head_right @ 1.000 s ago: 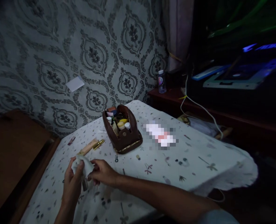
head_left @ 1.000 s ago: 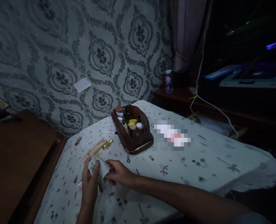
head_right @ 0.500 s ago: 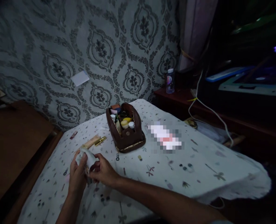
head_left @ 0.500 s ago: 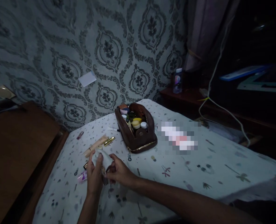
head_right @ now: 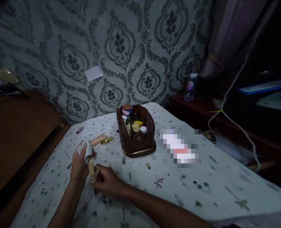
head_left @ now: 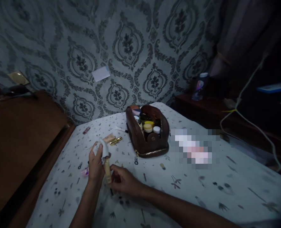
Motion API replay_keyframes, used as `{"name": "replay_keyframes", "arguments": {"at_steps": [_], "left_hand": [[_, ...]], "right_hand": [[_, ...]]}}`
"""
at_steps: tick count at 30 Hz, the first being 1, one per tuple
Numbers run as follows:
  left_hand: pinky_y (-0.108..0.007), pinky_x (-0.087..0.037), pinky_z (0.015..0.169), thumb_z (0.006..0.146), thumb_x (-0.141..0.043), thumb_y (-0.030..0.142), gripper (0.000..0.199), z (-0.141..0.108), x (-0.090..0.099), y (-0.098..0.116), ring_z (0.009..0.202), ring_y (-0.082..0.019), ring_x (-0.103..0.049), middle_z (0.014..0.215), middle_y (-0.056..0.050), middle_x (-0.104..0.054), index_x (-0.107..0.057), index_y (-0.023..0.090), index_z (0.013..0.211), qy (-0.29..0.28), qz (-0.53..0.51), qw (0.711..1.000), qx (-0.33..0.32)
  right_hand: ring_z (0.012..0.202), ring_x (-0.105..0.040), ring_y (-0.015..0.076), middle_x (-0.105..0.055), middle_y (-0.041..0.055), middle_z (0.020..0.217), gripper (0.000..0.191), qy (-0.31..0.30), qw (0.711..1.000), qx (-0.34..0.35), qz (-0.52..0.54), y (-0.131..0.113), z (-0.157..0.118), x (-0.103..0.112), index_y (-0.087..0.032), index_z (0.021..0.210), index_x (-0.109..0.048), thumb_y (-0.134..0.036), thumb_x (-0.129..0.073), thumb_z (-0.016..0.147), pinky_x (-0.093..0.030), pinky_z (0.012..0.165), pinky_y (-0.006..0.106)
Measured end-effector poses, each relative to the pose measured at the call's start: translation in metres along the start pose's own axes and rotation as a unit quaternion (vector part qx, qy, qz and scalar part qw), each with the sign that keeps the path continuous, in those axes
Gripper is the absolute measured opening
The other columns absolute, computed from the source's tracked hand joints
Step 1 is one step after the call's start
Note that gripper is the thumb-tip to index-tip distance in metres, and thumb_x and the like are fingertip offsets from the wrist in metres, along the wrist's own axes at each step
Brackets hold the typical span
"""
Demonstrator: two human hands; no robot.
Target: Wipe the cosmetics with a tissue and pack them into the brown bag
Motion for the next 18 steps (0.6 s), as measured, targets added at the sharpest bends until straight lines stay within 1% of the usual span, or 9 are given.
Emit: {"name": "replay_keyframes", "arguments": {"at_steps": [2, 4, 6, 9, 10, 12, 15, 16, 18], "left_hand": [[-0.016, -0.042, 0.049, 0.064, -0.081, 0.046, 0.052, -0.003, -0.002, -0.009, 0.046, -0.004, -0.046, 0.060, 0.011, -0.050, -0.054, 0.020, 0.100, 0.005, -0.013, 1.000, 0.015], [-0.017, -0.042, 0.050, 0.066, -0.081, 0.045, 0.053, -0.005, -0.002, -0.018, 0.047, -0.005, -0.048, 0.060, 0.010, -0.051, -0.054, 0.020, 0.104, 0.014, -0.020, 0.999, 0.030], [-0.018, -0.043, 0.051, 0.065, -0.081, 0.044, 0.055, -0.006, -0.001, -0.026, 0.048, -0.006, -0.050, 0.062, 0.009, -0.054, -0.054, 0.021, 0.107, 0.025, -0.027, 0.998, 0.041], [-0.019, -0.043, 0.051, 0.064, -0.081, 0.045, 0.057, -0.006, 0.001, -0.035, 0.049, -0.007, -0.052, 0.065, 0.008, -0.057, -0.054, 0.021, 0.108, 0.024, -0.029, 0.998, 0.053], [-0.019, -0.043, 0.050, 0.064, -0.081, 0.046, 0.058, -0.006, 0.001, -0.039, 0.049, -0.007, -0.052, 0.065, 0.007, -0.057, -0.054, 0.021, 0.109, 0.021, -0.027, 0.998, 0.059], [-0.019, -0.042, 0.049, 0.062, -0.082, 0.048, 0.062, -0.008, 0.002, -0.050, 0.049, -0.008, -0.052, 0.067, 0.007, -0.059, -0.054, 0.021, 0.110, 0.016, -0.024, 0.996, 0.083], [-0.019, -0.042, 0.048, 0.062, -0.081, 0.052, 0.063, -0.013, 0.005, -0.070, 0.051, -0.009, -0.052, 0.068, 0.006, -0.059, -0.055, 0.023, 0.110, 0.009, -0.001, 0.992, 0.126], [-0.019, -0.043, 0.050, 0.064, -0.079, 0.054, 0.060, -0.015, 0.005, -0.075, 0.053, -0.010, -0.053, 0.069, 0.005, -0.059, -0.056, 0.023, 0.109, 0.002, 0.016, 0.991, 0.131], [-0.021, -0.047, 0.056, 0.068, -0.076, 0.055, 0.055, -0.017, 0.006, -0.080, 0.064, -0.013, -0.060, 0.077, 0.002, -0.063, -0.059, 0.022, 0.108, -0.014, 0.066, 0.990, 0.121]], "right_hand": [[0.050, -0.051, 0.0089, -0.054, -0.0055, 0.063, 0.018, -0.005, 0.999, -0.016, 0.041, 0.004, 0.001, -0.001, -0.018, 0.085, -0.052, -0.028, -0.063, 0.075, -0.039, 0.047, 0.019], [0.050, -0.051, 0.0103, -0.054, -0.0038, 0.063, 0.020, -0.002, 0.998, -0.026, 0.057, 0.004, 0.000, 0.000, -0.017, 0.084, -0.052, -0.034, -0.060, 0.078, -0.042, 0.049, 0.022], [0.055, -0.052, 0.0111, -0.055, -0.0022, 0.066, 0.018, 0.024, 0.999, -0.009, 0.034, -0.004, -0.002, 0.008, -0.016, 0.081, -0.054, -0.032, -0.061, 0.077, -0.043, 0.052, 0.023], [0.067, -0.054, 0.0125, -0.058, -0.0004, 0.074, 0.011, 0.074, 0.997, 0.029, -0.013, -0.029, -0.013, 0.031, -0.015, 0.081, -0.058, -0.023, -0.062, 0.074, -0.045, 0.059, 0.023], [0.069, -0.056, 0.0132, -0.060, 0.0001, 0.076, 0.012, 0.087, 0.995, 0.034, -0.020, -0.040, -0.018, 0.041, -0.016, 0.083, -0.058, -0.022, -0.062, 0.075, -0.046, 0.061, 0.023], [0.070, -0.059, 0.0140, -0.063, 0.0010, 0.079, 0.017, 0.117, 0.992, 0.034, -0.021, -0.061, -0.031, 0.066, -0.016, 0.089, -0.058, -0.025, -0.065, 0.076, -0.047, 0.058, 0.023], [0.065, -0.062, 0.0137, -0.066, 0.0018, 0.079, 0.024, 0.192, 0.979, 0.059, -0.041, -0.102, -0.055, 0.117, -0.017, 0.094, -0.059, -0.033, -0.070, 0.078, -0.050, 0.055, 0.024], [0.064, -0.063, 0.0137, -0.068, 0.0026, 0.077, 0.025, 0.223, 0.970, 0.075, -0.058, -0.117, -0.063, 0.135, -0.017, 0.092, -0.060, -0.037, -0.069, 0.080, -0.051, 0.056, 0.024], [0.063, -0.064, 0.0141, -0.069, 0.0040, 0.074, 0.028, 0.298, 0.942, 0.116, -0.106, -0.148, -0.079, 0.169, -0.017, 0.091, -0.064, -0.044, -0.066, 0.085, -0.054, 0.059, 0.026]]}}
Point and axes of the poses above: each hand's wrist, its own z-axis towards the middle knuckle, its own x-axis out of the back of the hand, y = z × x, the point moved 9 cm from there along z, towards the middle knuckle
